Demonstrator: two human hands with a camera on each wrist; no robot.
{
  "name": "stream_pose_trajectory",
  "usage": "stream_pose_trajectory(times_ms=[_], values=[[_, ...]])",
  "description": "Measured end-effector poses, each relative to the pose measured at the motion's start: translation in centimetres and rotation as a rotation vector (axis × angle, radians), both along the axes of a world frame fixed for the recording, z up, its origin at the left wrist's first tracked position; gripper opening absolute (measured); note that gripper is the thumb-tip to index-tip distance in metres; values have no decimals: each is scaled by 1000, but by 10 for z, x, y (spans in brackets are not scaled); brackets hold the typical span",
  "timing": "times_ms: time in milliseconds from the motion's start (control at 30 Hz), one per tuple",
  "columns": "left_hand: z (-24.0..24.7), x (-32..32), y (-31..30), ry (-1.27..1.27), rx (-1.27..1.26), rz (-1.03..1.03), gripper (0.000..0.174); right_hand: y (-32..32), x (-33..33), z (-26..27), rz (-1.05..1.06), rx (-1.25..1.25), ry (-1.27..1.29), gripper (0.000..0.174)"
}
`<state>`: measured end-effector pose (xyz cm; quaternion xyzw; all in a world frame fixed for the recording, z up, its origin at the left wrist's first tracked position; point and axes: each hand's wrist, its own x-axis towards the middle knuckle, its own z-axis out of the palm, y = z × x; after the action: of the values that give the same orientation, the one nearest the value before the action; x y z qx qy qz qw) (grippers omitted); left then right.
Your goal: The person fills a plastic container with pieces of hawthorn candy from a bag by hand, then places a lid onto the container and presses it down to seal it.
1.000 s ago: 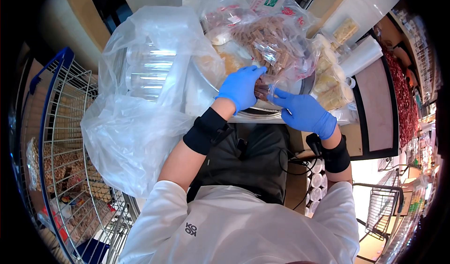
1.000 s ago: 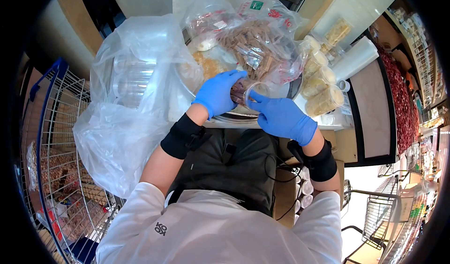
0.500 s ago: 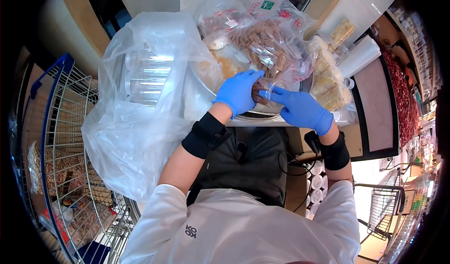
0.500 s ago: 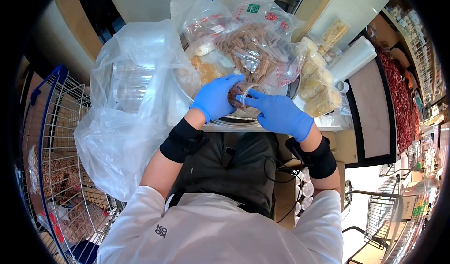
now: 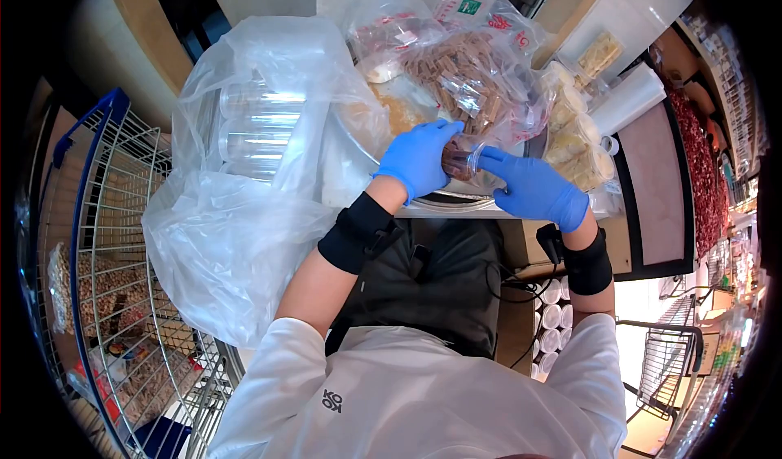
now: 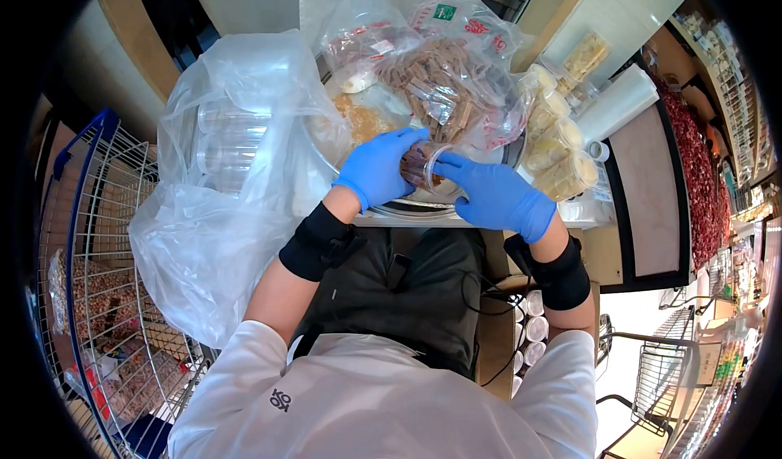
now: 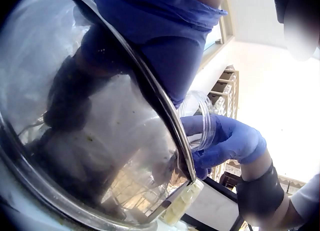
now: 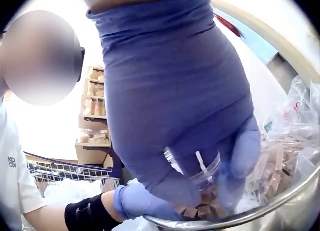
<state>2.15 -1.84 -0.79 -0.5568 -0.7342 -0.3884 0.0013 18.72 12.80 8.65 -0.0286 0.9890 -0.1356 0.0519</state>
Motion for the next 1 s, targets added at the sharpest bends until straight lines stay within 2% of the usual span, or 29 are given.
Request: stream_pose_trajectory(times_ms=[33, 167, 233, 400, 467, 567, 633, 667, 733, 800, 867, 1000], values=[[3, 0, -1, -25, -22, -8, 68, -1, 0, 0, 26, 67, 15, 66], [2, 0, 0, -36, -4, -10, 65, -5, -2, 6, -8, 6, 25, 70], [-2, -1, 2, -31, 16, -9, 66, -2, -2, 5, -89, 33, -159, 76], [-5, -2, 3, -31, 49, -65, 67, 5, -5, -2, -17, -68, -110, 83], [-7, -2, 3, 78, 130, -32, 68, 14, -4, -11, 12, -112, -100, 84], [-5, -3, 3, -9, 82, -64, 68, 12, -1, -3, 132, -149, 14, 79], [-5, -2, 3, -14, 87, -31, 67, 0, 3, 28, -102, -264, -144, 58], [-6, -2, 4, -21, 88, -3, 66, 6, 3, 28, -104, -260, -142, 58], [-6, -3, 5, -93, 60, -13, 65, 30, 2, 23, -124, -873, 147, 36], [-7, -3, 6, -159, 25, -29, 65, 68, -11, 21, -292, -930, 325, 19], [-9, -5, 6, -172, 43, -27, 65, 104, -49, 9, -341, -805, 627, 19], [-1, -3, 4, -117, 17, -24, 67, 172, -107, -31, -399, -681, 693, 22]])
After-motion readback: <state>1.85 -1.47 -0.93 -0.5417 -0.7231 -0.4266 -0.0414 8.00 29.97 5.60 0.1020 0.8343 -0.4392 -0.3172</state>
